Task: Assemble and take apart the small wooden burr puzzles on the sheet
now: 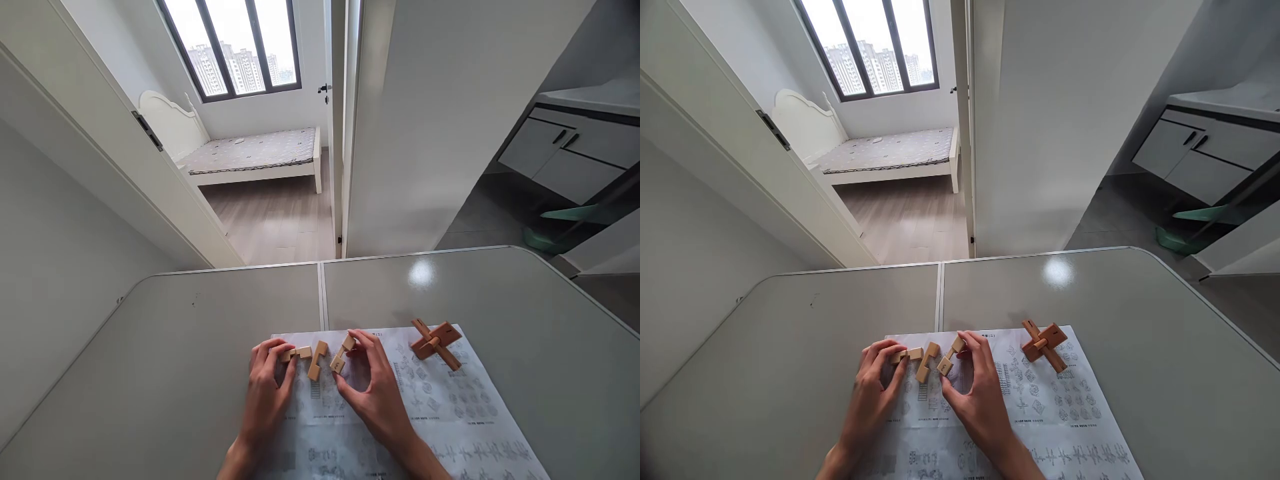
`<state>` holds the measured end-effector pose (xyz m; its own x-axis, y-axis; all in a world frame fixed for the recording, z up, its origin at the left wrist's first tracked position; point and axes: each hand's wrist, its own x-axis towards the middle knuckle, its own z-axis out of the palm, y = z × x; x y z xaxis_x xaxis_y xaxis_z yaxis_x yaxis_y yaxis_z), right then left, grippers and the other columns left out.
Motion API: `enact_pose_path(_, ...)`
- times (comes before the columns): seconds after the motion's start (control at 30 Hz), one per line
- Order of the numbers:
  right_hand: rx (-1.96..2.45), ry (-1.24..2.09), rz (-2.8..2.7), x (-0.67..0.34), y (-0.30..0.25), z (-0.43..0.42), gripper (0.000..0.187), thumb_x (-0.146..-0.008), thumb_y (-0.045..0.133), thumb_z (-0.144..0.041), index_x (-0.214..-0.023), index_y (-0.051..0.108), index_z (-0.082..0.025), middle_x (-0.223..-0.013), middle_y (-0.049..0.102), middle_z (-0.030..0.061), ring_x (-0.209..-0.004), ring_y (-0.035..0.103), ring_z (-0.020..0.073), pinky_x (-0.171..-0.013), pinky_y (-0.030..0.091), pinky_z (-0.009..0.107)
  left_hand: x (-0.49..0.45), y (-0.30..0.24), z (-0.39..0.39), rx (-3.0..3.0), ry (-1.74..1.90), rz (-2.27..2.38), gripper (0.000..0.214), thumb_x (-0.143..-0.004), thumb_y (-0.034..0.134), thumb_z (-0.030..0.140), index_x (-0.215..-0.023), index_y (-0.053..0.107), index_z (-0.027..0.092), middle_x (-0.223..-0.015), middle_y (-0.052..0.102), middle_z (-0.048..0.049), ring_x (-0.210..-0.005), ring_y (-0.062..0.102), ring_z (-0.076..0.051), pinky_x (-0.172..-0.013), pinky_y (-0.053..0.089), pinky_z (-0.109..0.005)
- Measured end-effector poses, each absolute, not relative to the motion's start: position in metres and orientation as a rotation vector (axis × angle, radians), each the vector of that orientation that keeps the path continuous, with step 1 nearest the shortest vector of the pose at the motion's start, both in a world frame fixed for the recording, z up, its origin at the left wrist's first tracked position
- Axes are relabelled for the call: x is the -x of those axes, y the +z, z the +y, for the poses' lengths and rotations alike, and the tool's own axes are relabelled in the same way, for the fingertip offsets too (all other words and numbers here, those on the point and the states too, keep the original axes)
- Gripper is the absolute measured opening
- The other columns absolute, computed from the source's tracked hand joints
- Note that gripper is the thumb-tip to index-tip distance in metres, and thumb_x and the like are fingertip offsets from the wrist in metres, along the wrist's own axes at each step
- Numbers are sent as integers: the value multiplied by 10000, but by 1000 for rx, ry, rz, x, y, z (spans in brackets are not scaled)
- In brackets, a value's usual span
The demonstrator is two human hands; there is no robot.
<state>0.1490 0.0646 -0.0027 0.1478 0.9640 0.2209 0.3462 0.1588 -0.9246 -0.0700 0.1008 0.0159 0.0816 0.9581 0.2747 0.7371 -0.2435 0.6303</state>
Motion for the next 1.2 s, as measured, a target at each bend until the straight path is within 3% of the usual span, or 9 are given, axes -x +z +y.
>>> enact_pose_path(0.3, 1362, 799, -1454, -149, 1, 63, 582, -868, 645, -136, -1418, 506, -269, -1378, 567, 98, -1221, 612, 282, -1069, 556, 465, 68, 20, 95, -1837, 927, 1725, 274, -1047, 497, 435, -1129, 689, 257, -1046, 753, -56, -950, 713, -247, -908, 568, -408)
enact_pose_path(0.67, 1335, 781, -1474, -148, 3, 64, 579, -848, 665, -153, -1399, 533, -274, -1358, 598, 85, -1265, 606, 283, -1032, 576, 410, 66, 16, 97, -2075, 903, 1687, 296, -1074, 412, 355, -1016, 688, 265, -1030, 746, -42, -961, 676, -247, -896, 536, -403)
enact_pose_path(0.87, 1324, 812, -1497, -147, 0, 64, 590, -849, 656, -140, -1406, 513, -274, -1388, 571, 91, -1296, 578, 285, -1063, 549, 423, 66, 15, 97, -2190, 967, 1672, 265, -1076, 411, 251, -1060, 676, 267, -1061, 737, -40, -1065, 637, -247, -938, 514, -404)
enact_pose_path(0.97, 1325, 816, -1497, -147, -2, 63, 601, -848, 657, -134, -1413, 505, -275, -1392, 564, 91, -1302, 571, 285, -1075, 536, 428, 64, 18, 94, -2307, 977, 1610, 146, -1012, 570, 290, -1123, 659, 256, -1148, 714, -72, -1185, 593, -280, -1003, 499, -436)
enact_pose_path(1.07, 1331, 807, -1482, -147, -2, 64, 622, -840, 658, -123, -1419, 499, -283, -1389, 568, 83, -1295, 573, 277, -1072, 534, 422, 62, 20, 91, -2454, 866, 1527, 358, -842, 792, 325, -1166, 658, 253, -1250, 674, -104, -1283, 526, -339, -1052, 469, -483)
enact_pose_path(1.13, 1332, 808, -1464, -146, -1, 64, 629, -840, 654, -119, -1423, 493, -289, -1383, 576, 77, -1273, 585, 269, -1053, 545, 409, 61, 19, 90, -2490, 815, 1505, 347, -813, 817, 306, -1126, 674, 259, -1270, 661, -105, -1311, 501, -348, -1066, 459, -492)
enact_pose_path(1.2, 1329, 810, -1454, -146, -1, 64, 623, -846, 645, -118, -1425, 492, -291, -1386, 580, 75, -1267, 590, 267, -1036, 553, 401, 61, 17, 90, -2474, 821, 1500, 196, -868, 775, 285, -1041, 685, 262, -1250, 667, -94, -1316, 499, -331, -1073, 461, -486)
